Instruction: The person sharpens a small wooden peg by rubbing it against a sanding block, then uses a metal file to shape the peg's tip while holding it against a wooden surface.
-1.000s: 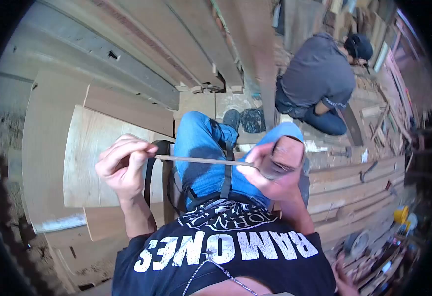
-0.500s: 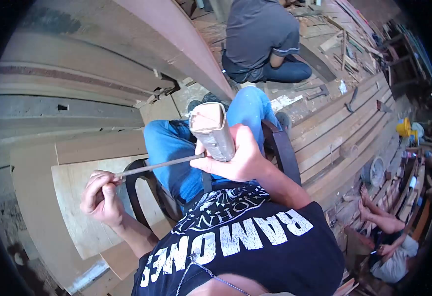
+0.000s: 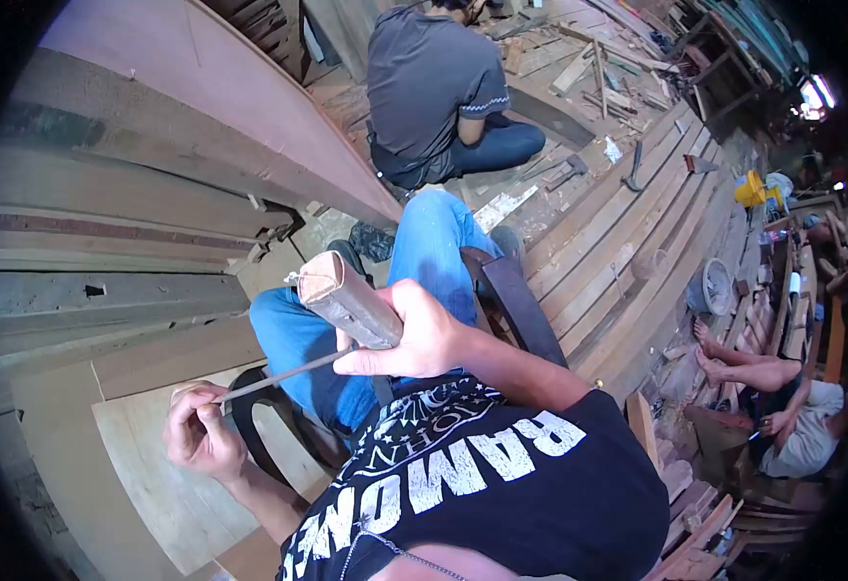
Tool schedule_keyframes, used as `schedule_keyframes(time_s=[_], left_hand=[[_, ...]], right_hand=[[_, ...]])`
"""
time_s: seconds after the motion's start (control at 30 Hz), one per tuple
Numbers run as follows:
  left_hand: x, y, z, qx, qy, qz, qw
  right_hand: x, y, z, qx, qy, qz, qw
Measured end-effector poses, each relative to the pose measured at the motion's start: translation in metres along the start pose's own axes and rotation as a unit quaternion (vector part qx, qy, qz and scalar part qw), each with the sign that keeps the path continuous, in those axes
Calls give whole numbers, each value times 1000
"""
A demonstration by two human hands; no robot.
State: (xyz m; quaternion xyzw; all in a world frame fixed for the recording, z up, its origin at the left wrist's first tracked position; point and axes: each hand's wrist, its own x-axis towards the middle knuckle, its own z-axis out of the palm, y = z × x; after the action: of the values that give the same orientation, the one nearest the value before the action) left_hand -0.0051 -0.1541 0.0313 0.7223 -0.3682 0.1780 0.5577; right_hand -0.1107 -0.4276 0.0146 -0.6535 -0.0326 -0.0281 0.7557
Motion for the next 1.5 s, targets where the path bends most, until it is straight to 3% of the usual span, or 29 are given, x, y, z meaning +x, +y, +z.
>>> schedule_keyframes(time_s=[0.1,0.3,0.43,0.5,0.63,0.83,0.93,1.1,1.37,1.5], left_hand=[[1,-4,6,-1,16,22,1000],[19,0,12,-21,12,29,999],[47,5,10,-28,-12,102,994],[54,2,13,-49,6,97,994],[69,-3,11,-26,22,175,984],[83,-14,2,-44,73,204,975],[86,-9,-10,-79,83,212,971],[93,-2,-19,-147,62,219,963],[90,2,-23,-201,61,256,944],[86,1,-25,-211,66,234,947]], right_hand=[[-2,3,2,11,-4,-11,1000],[-9,-18,8,-15,39,52,998],[-15,-35,21,-8,77,59,995],[-17,-40,29,-19,108,6,994],[-20,-49,48,-109,150,-99,978],[-26,-72,95,-214,188,-73,956],[-30,-73,120,-209,231,-102,945],[-39,-81,146,-320,278,-229,877],[-56,-72,168,-354,341,-229,840],[-57,-70,173,-389,341,-253,818]])
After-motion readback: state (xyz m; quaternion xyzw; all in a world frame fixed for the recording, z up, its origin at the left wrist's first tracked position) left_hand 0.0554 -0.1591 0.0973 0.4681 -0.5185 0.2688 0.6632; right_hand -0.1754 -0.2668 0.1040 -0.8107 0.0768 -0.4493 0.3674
